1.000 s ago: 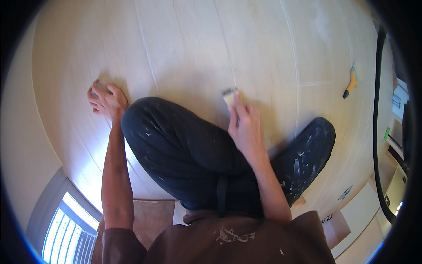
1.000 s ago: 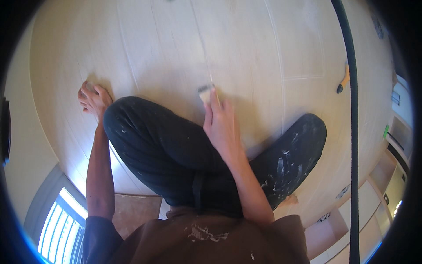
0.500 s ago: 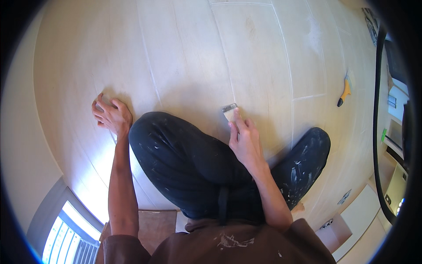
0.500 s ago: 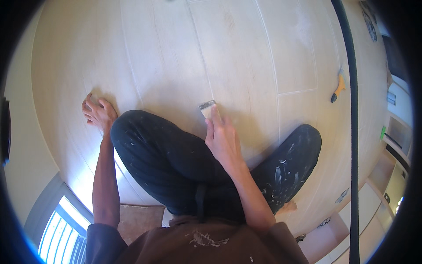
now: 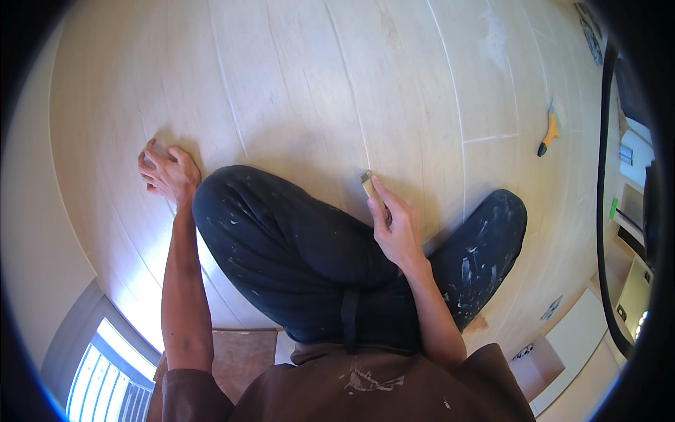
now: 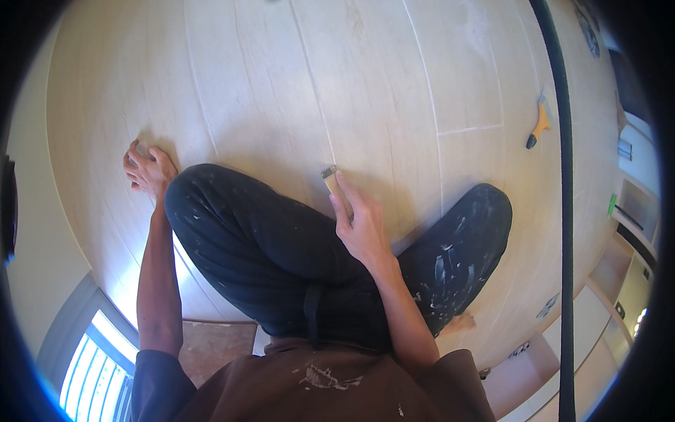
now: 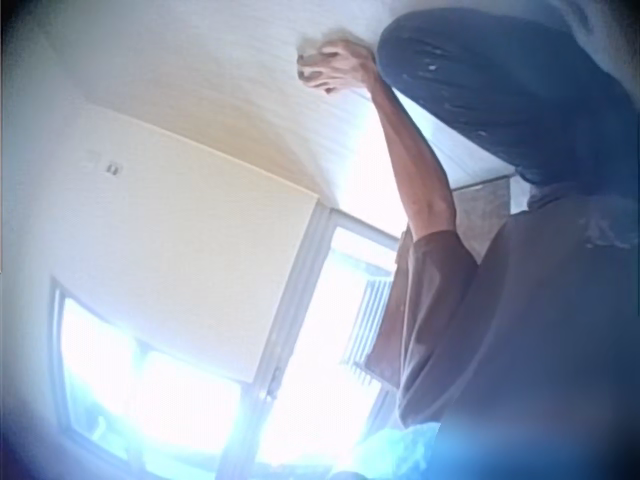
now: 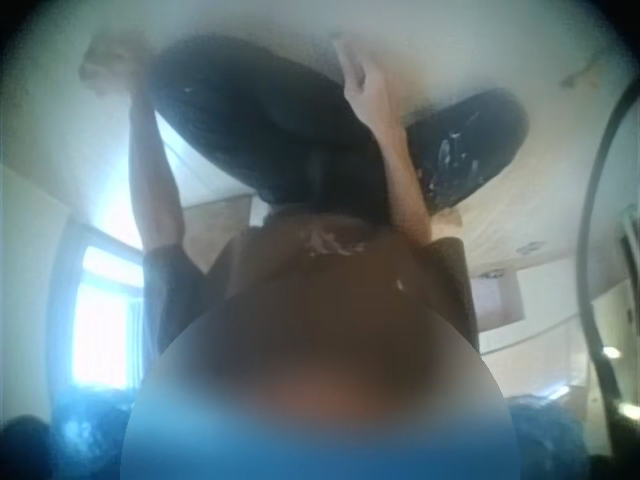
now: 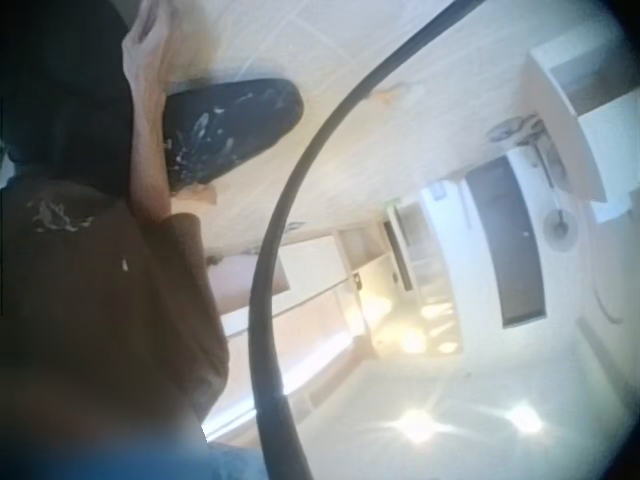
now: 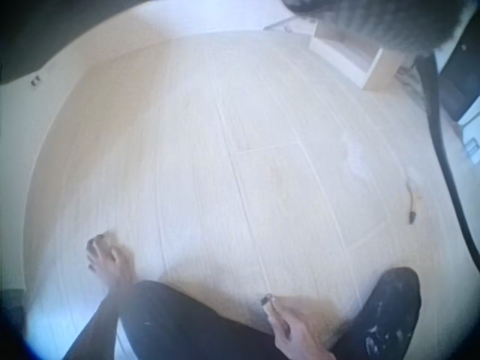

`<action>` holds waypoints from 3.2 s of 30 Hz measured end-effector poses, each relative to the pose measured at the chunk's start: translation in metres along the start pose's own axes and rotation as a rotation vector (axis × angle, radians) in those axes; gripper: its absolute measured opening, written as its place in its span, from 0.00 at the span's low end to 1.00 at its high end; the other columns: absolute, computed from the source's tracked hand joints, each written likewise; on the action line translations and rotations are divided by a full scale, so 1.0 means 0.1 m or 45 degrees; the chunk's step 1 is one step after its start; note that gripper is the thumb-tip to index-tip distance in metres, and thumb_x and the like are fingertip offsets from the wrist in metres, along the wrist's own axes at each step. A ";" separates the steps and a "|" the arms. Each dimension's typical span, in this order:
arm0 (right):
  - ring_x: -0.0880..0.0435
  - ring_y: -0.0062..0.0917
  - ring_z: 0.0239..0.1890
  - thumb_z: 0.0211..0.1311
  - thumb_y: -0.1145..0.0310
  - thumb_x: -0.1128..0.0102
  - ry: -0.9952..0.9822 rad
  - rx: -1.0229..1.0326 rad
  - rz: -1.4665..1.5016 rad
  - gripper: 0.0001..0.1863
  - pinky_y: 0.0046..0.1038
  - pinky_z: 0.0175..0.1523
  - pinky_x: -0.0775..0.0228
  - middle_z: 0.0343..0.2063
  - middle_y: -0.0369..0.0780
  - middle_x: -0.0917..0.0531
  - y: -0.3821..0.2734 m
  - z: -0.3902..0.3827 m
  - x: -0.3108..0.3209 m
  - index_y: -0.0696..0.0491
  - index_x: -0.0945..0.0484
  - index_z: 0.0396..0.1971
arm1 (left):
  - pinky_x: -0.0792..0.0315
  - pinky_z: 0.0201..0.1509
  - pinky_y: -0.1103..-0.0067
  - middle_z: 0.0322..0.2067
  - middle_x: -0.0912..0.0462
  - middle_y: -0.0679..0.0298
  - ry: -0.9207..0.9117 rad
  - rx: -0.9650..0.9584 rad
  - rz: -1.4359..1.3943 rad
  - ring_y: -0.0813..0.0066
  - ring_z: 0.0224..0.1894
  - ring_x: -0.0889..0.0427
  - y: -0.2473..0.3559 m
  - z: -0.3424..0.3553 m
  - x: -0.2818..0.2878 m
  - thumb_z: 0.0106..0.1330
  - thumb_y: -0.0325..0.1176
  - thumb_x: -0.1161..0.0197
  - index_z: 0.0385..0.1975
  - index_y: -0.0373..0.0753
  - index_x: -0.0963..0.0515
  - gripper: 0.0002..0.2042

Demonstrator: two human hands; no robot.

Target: The person sits on a tiled floor and uses a small brush to apply grout into the seams between tiles. They then use a small scraper tool to smooth and remove excess grout from the tile surfaces.

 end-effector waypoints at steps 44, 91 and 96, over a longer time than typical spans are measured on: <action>0.19 0.50 0.26 0.76 0.66 0.42 -0.025 0.087 -0.341 0.24 0.47 0.32 0.26 0.26 0.56 0.22 -0.06 0.59 -0.23 0.60 0.24 0.66 | 0.45 0.70 0.52 0.68 0.37 0.51 -0.042 0.008 -0.027 0.51 0.71 0.39 -0.04 0.01 0.00 0.71 0.42 0.45 0.68 0.47 0.31 0.25; 0.17 0.55 0.28 0.79 0.61 0.46 -0.061 -0.024 -0.385 0.24 0.50 0.37 0.23 0.27 0.62 0.20 -0.23 1.28 -0.35 0.64 0.24 0.64 | 0.45 0.70 0.50 0.69 0.37 0.50 -0.036 0.003 -0.044 0.50 0.74 0.42 -0.02 0.01 0.03 0.72 0.40 0.46 0.68 0.46 0.30 0.24; 0.17 0.57 0.30 0.79 0.60 0.47 0.033 0.152 -0.411 0.26 0.52 0.38 0.23 0.28 0.62 0.20 -0.48 1.52 -0.32 0.63 0.26 0.66 | 0.45 0.70 0.50 0.70 0.38 0.50 -0.056 0.000 -0.041 0.50 0.75 0.43 -0.02 0.04 0.03 0.72 0.40 0.46 0.68 0.46 0.30 0.24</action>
Point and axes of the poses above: each hand's wrist, its own z-axis towards the middle knuckle, its own x-axis out of the back of the hand, y = z × x, the point moved 2 cm from there along z, towards the middle knuckle
